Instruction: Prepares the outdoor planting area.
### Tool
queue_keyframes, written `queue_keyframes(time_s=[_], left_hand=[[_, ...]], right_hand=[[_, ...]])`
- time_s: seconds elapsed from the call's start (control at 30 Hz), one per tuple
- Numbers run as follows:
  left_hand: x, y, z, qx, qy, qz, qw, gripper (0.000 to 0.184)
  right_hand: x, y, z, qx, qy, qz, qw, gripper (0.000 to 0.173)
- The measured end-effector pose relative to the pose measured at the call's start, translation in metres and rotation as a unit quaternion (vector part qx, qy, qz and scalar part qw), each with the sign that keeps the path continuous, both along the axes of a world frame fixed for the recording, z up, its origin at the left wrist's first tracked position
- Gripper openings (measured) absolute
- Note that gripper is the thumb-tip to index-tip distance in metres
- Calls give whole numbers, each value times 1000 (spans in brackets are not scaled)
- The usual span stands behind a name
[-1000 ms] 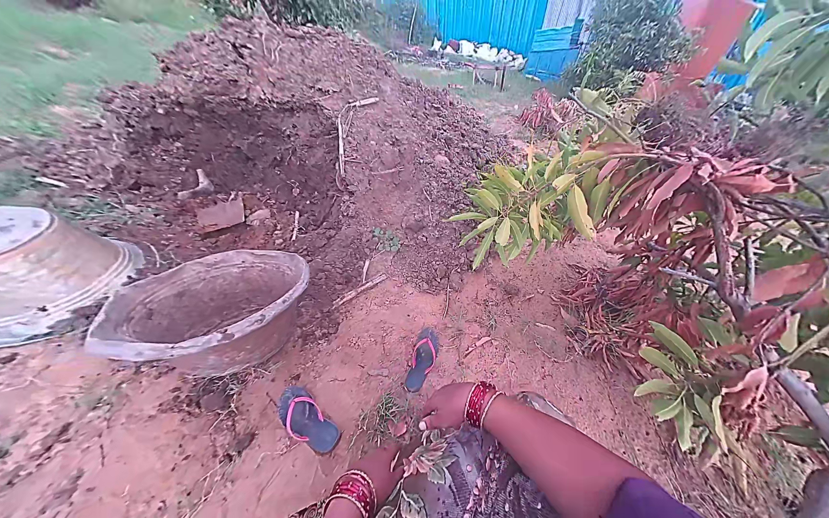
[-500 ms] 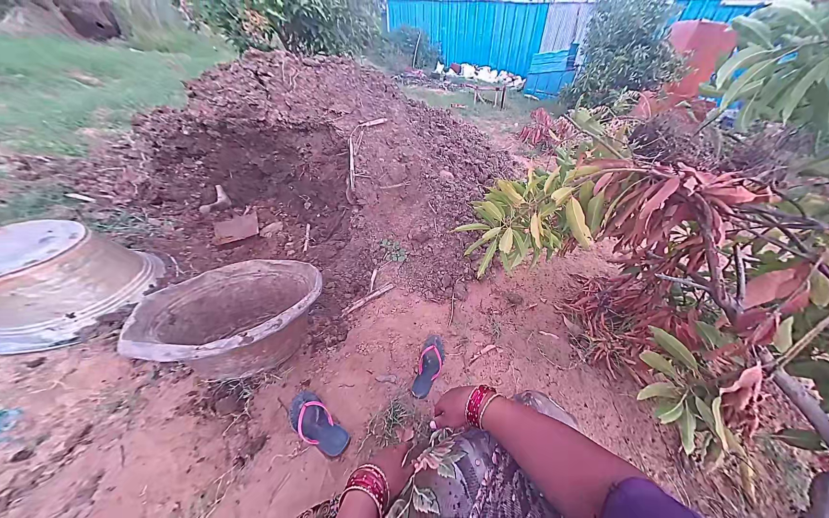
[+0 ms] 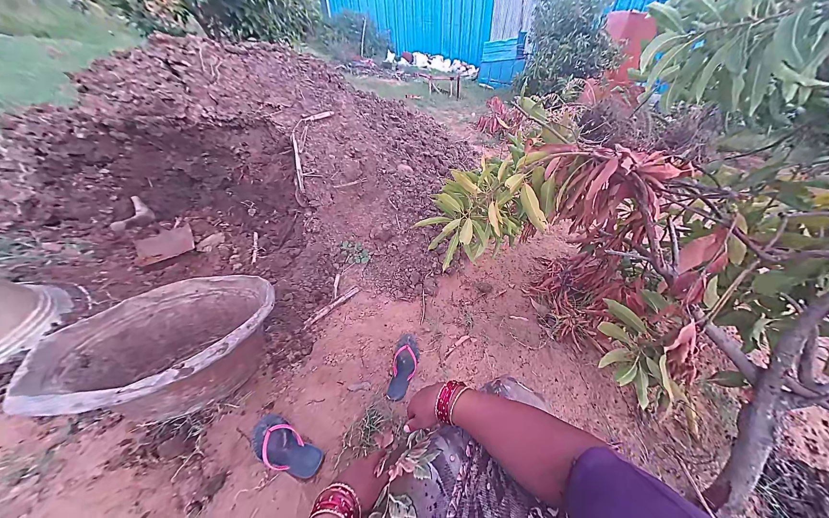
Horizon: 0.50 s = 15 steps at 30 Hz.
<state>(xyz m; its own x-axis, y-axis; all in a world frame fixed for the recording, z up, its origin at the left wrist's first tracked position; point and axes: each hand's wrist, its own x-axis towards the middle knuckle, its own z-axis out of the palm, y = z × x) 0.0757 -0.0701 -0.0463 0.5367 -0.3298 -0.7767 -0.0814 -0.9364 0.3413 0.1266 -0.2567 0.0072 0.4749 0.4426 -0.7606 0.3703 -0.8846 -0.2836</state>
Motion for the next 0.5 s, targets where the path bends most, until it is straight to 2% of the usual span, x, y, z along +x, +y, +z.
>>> queue_keyframes(time_s=[0.5], left_hand=[[0, 0, 1, 1, -5, -3, 1000, 57]], right_hand=[[0, 1, 4, 4, 9, 10, 1000, 54]])
